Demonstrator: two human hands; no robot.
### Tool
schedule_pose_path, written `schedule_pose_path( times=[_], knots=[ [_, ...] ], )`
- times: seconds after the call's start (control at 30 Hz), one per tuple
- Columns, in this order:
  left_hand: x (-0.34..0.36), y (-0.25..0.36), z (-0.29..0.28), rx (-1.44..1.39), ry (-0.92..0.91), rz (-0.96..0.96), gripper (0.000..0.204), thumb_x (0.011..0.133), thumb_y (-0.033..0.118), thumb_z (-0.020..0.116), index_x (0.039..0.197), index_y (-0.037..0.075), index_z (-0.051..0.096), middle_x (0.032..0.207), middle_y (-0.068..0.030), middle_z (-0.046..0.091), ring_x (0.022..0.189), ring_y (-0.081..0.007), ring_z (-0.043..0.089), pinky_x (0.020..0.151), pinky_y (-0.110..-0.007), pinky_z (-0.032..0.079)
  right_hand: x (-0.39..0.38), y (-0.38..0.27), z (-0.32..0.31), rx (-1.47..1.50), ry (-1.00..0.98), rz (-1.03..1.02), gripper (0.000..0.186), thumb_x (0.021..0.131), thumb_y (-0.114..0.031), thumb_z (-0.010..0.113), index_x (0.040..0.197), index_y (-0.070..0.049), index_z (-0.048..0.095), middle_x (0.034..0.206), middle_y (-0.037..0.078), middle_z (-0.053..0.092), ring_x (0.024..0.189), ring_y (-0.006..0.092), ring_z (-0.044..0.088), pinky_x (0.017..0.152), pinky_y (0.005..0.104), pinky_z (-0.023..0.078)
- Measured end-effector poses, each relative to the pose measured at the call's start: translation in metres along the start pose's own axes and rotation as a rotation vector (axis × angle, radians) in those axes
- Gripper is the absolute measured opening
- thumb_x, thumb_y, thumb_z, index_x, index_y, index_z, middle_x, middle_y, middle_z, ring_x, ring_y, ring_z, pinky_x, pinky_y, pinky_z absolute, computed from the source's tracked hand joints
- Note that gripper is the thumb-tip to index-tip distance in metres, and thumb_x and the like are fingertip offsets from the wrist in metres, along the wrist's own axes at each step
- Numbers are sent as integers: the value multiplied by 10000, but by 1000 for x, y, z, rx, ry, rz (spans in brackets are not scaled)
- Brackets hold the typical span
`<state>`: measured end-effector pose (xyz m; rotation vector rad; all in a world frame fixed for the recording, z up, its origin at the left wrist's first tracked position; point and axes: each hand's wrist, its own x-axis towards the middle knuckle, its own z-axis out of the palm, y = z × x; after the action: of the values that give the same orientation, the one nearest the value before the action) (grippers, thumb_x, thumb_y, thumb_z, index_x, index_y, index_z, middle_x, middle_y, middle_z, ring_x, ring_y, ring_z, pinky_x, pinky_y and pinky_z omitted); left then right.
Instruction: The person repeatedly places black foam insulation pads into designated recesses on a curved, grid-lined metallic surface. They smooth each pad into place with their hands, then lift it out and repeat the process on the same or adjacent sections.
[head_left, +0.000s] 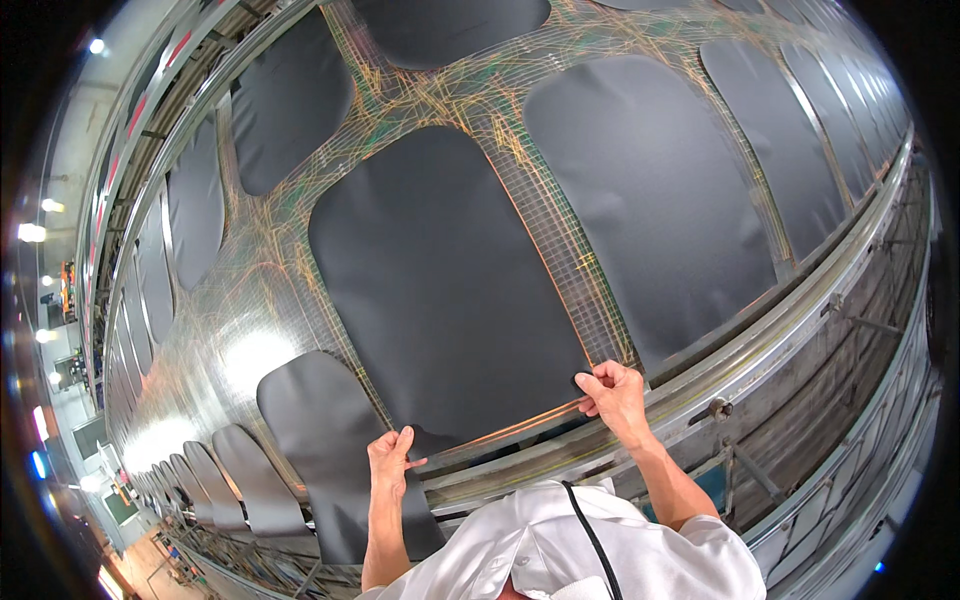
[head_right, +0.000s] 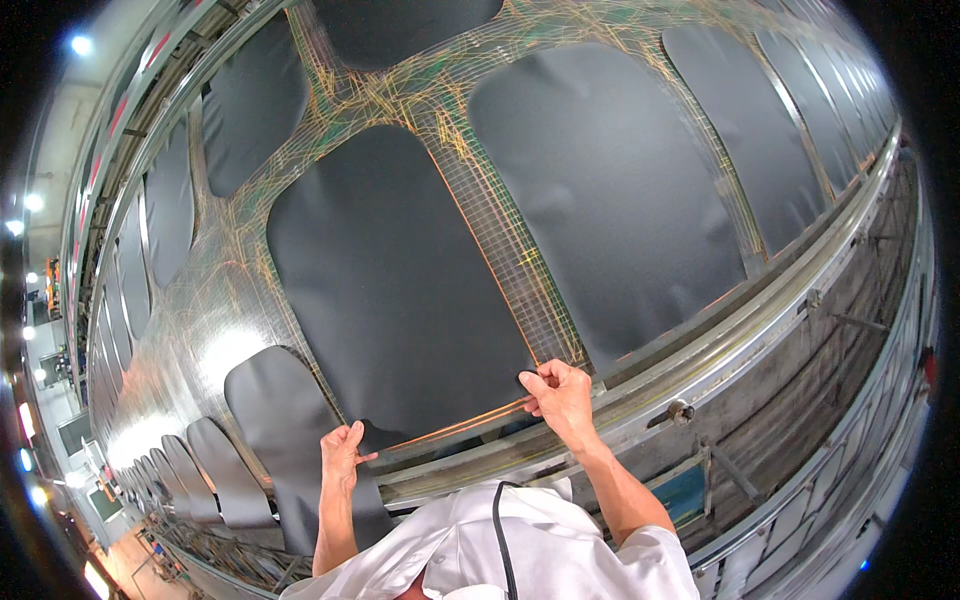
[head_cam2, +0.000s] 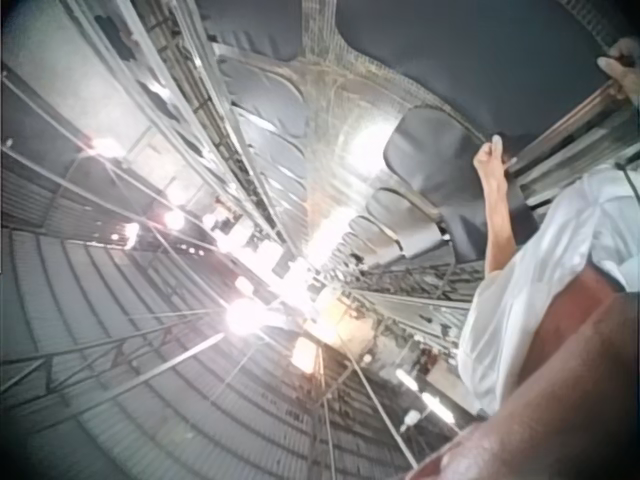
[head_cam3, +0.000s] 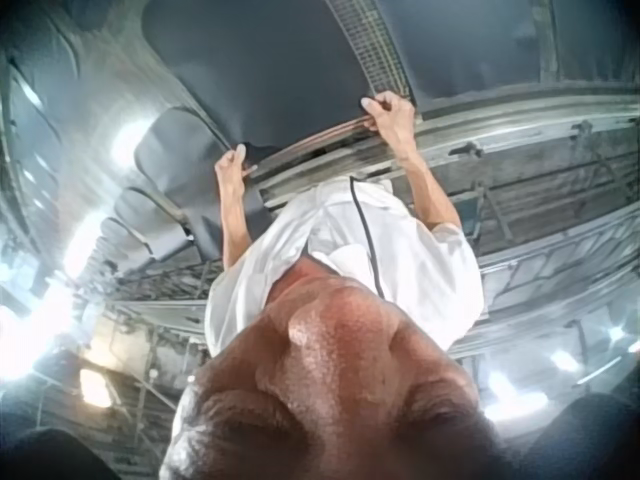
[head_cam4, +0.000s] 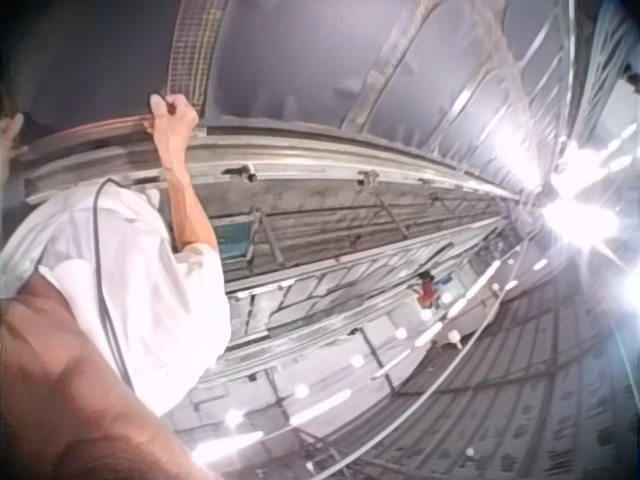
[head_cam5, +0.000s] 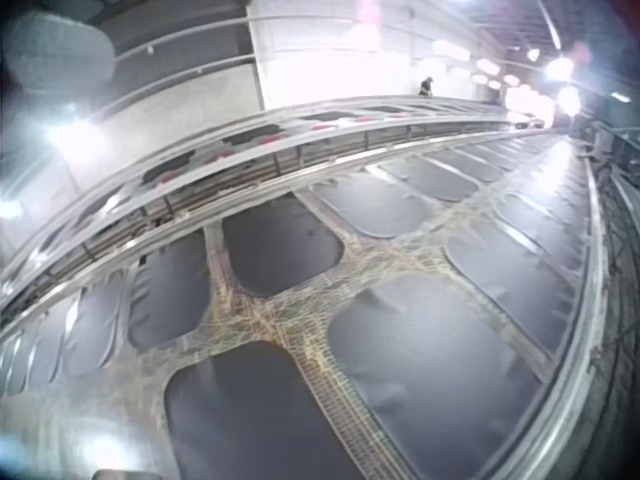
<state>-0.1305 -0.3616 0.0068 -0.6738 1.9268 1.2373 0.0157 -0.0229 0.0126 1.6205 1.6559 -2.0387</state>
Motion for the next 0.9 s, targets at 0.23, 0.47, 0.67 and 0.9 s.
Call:
schedule_pose_path(
  times=[0.23,0.47,0.67,0.9],
  knots=[
    [2,-1,0,-7,-17,-6,361,909,244,720,647,113,509,587,73,373,485,-29,351,557,-363,616,2,3,-1,12,-25,4,216,885,-152,708,809,25,608,641,70,638,535,120,646,453,236,511],
    [-2,3,-2,-38,-39,-5,377,906,242,724,629,102,510,593,74,377,514,-29,382,536,-336,606,4,12,0,-12,-34,-27,213,889,-138,705,806,16,583,645,81,637,535,141,650,458,257,531],
    [3,-3,-6,-39,-37,-16,346,903,239,724,653,79,547,610,66,409,540,-38,416,542,-322,601,4,16,2,13,-21,-28,218,890,-139,695,793,-9,550,642,90,630,516,167,645,457,274,542],
    [-7,11,-2,20,-19,2,320,888,239,733,672,54,588,617,61,442,555,-40,413,536,-292,559,3,12,3,22,-14,-26,214,892,-116,687,764,-16,548,629,75,621,500,174,651,453,283,552]
  ],
)
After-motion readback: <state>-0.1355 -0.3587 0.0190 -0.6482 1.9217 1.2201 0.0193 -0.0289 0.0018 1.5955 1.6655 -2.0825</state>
